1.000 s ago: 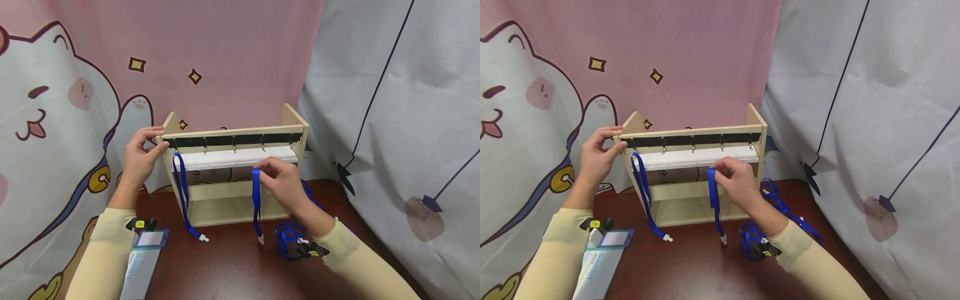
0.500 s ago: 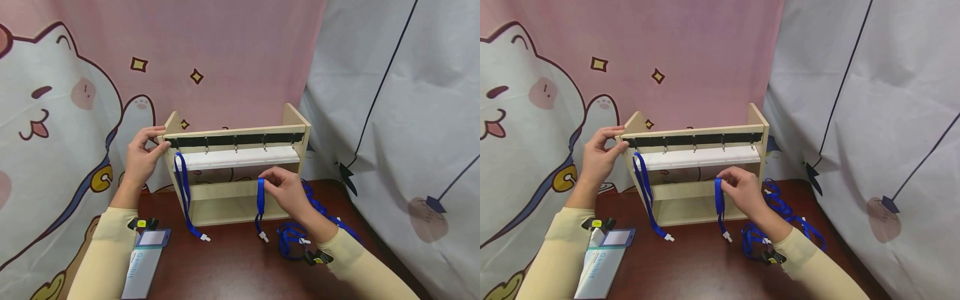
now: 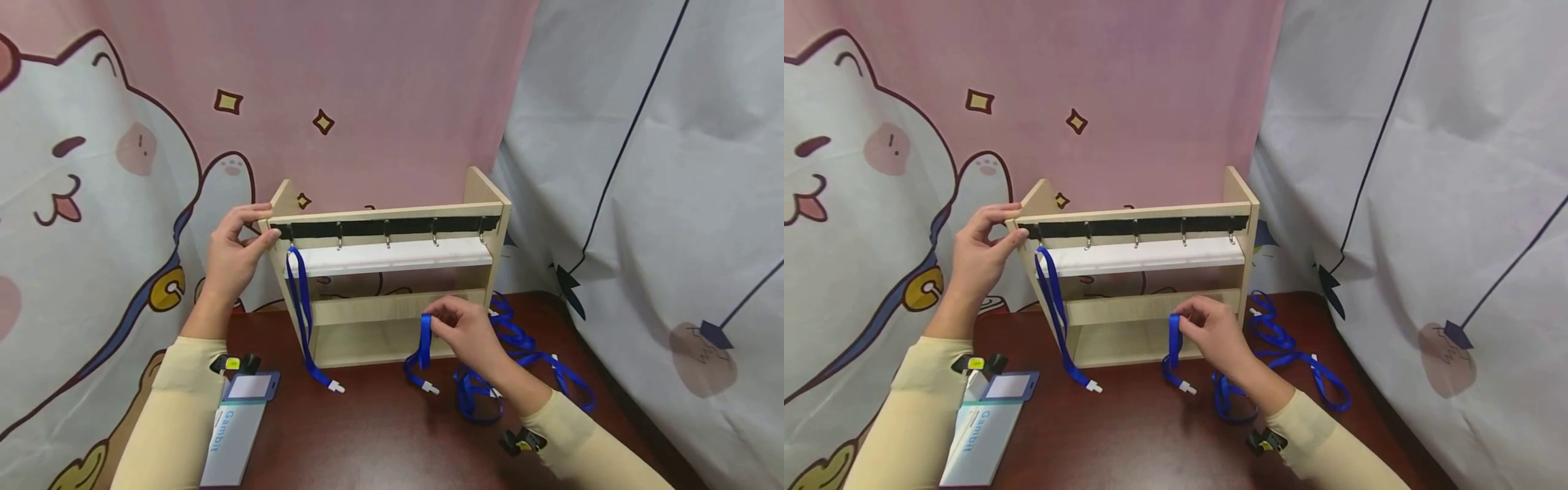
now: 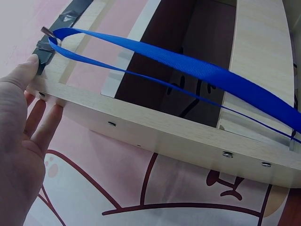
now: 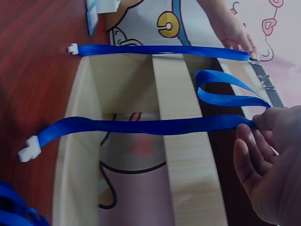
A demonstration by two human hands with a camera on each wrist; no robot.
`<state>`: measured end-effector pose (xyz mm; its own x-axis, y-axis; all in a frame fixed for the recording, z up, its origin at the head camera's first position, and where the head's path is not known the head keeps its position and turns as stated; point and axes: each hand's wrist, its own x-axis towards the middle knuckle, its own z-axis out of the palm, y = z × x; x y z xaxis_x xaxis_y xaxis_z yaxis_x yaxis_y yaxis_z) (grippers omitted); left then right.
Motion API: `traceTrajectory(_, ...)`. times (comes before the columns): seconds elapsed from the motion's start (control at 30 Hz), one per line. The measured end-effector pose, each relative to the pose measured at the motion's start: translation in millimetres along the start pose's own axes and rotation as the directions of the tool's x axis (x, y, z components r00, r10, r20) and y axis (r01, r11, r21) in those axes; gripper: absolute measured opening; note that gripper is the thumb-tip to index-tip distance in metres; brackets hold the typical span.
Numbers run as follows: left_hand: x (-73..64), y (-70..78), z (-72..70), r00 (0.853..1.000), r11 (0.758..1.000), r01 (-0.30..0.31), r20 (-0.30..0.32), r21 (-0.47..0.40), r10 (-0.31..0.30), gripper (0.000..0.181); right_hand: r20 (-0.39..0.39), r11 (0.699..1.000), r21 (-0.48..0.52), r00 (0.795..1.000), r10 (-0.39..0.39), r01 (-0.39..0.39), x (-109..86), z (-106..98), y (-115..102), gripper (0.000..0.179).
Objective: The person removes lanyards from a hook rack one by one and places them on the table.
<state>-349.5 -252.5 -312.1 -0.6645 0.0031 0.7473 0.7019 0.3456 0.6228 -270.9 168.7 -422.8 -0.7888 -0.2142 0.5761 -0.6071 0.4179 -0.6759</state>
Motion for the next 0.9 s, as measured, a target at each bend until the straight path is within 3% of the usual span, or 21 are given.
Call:
traceTrajectory(0.4,-1.0,-1.0,0.5,1.0,1.0,0.011,0.003,0.004,-0.011,0.033,0.066,0.993,-0.02,0.991,0.118,-0.117,-21.4,13,29,0.02)
traceTrajectory(0.73,-0.3,-0.3,0.4,1.0,1.0,0.02,0.004,-0.013,-0.02,0.033,0.136,0.991,-0.044,0.981,0.135,-0.13,-37.7,30,53,0.021)
traceTrajectory(0.9,0.0,-0.2,0.8,1.0,1.0,0.017,0.002,-0.012,-0.017,0.034,0.195,0.986,-0.035,0.966,0.169,-0.166,-44.9,40,63,0.02)
